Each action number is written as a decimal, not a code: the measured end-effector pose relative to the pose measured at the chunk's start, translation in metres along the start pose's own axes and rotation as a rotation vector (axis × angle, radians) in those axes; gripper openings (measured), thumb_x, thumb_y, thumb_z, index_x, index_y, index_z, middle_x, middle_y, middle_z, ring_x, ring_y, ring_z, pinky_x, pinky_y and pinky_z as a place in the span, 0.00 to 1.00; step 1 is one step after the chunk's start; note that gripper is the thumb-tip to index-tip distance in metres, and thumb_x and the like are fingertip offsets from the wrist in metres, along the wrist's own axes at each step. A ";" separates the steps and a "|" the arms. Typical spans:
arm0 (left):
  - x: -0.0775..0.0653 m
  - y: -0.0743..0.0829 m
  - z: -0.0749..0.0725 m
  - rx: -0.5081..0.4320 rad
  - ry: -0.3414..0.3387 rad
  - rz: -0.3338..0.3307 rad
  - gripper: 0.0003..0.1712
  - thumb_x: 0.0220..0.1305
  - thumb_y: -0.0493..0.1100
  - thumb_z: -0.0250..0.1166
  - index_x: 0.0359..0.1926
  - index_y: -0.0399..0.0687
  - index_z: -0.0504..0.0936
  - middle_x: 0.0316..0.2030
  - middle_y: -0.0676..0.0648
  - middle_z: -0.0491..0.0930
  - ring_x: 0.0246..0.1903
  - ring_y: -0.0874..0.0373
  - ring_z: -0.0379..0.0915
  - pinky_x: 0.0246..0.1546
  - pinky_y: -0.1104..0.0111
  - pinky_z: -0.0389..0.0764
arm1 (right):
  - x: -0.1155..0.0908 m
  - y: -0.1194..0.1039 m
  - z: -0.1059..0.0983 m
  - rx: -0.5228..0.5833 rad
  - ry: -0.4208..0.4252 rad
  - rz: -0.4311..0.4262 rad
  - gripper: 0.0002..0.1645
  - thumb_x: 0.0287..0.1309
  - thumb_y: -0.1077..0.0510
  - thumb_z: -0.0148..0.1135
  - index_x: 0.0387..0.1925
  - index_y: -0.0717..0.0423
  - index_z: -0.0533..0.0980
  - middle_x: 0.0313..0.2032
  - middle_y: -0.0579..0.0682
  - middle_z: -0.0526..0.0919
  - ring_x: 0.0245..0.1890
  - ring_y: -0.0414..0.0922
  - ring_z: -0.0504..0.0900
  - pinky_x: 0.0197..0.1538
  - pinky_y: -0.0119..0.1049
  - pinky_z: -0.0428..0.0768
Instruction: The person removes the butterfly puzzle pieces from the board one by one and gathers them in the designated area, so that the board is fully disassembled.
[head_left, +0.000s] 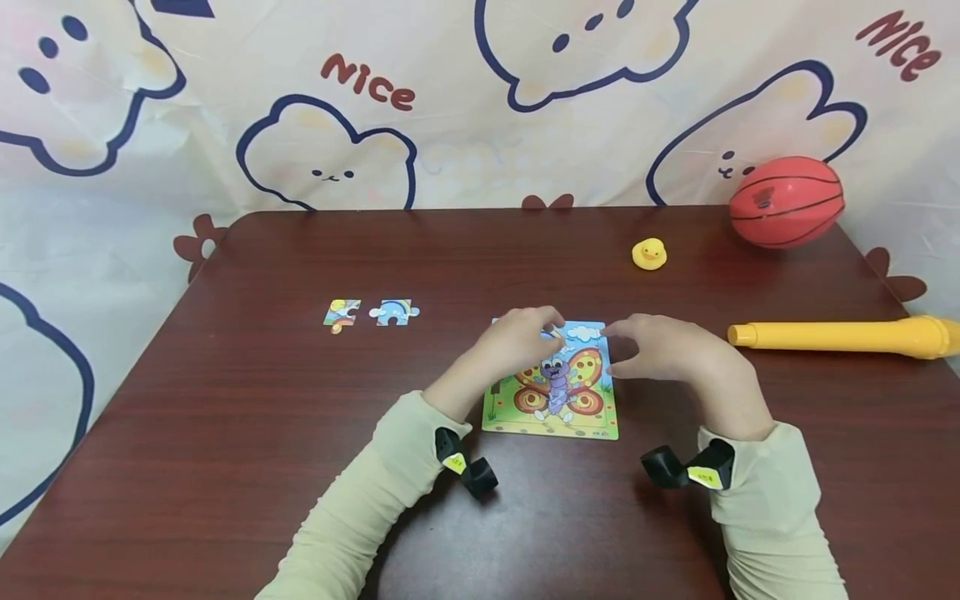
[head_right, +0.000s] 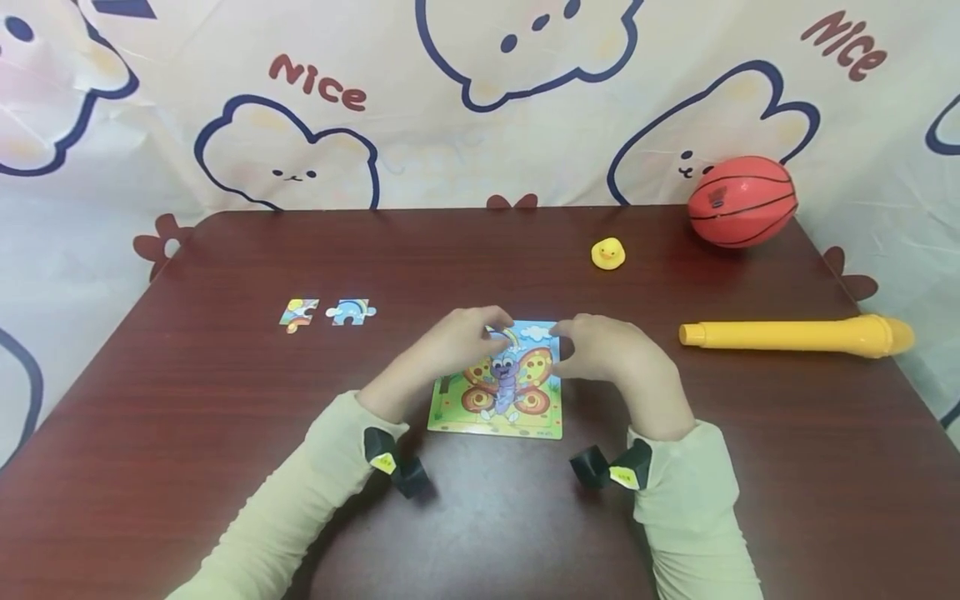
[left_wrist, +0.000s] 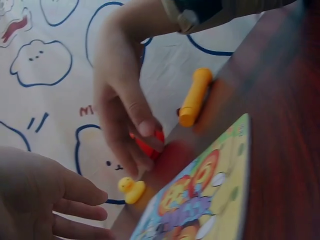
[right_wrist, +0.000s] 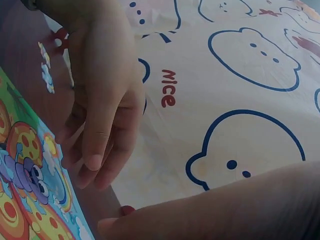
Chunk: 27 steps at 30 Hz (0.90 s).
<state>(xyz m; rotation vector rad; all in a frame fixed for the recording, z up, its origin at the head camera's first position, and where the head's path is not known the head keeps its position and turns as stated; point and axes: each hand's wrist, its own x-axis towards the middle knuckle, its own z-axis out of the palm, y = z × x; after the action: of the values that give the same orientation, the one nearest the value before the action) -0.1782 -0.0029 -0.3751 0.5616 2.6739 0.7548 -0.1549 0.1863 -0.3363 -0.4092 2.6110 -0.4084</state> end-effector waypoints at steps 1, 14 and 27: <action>0.001 0.001 0.002 0.003 -0.007 0.009 0.19 0.61 0.47 0.57 0.53 0.49 0.74 0.49 0.49 0.75 0.45 0.58 0.71 0.41 0.65 0.72 | 0.000 0.001 0.000 -0.002 -0.001 0.003 0.37 0.43 0.48 0.66 0.55 0.61 0.69 0.52 0.64 0.71 0.50 0.58 0.68 0.46 0.55 0.72; 0.016 0.008 0.010 -0.013 -0.075 -0.042 0.19 0.63 0.44 0.53 0.55 0.50 0.71 0.46 0.48 0.75 0.34 0.59 0.71 0.27 0.69 0.71 | 0.009 0.006 0.008 -0.016 -0.012 0.021 0.35 0.45 0.50 0.65 0.55 0.60 0.69 0.50 0.63 0.71 0.47 0.55 0.69 0.47 0.55 0.71; 0.028 0.018 0.006 0.004 -0.094 -0.080 0.18 0.66 0.43 0.48 0.54 0.46 0.71 0.48 0.47 0.74 0.37 0.57 0.69 0.37 0.67 0.71 | 0.017 0.009 0.014 -0.053 0.034 0.009 0.33 0.44 0.51 0.65 0.53 0.61 0.71 0.47 0.63 0.70 0.46 0.57 0.67 0.44 0.52 0.73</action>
<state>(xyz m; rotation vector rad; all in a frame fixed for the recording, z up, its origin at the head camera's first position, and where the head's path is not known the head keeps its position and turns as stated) -0.1950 0.0264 -0.3750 0.4760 2.5953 0.6845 -0.1647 0.1858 -0.3581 -0.4115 2.6602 -0.3473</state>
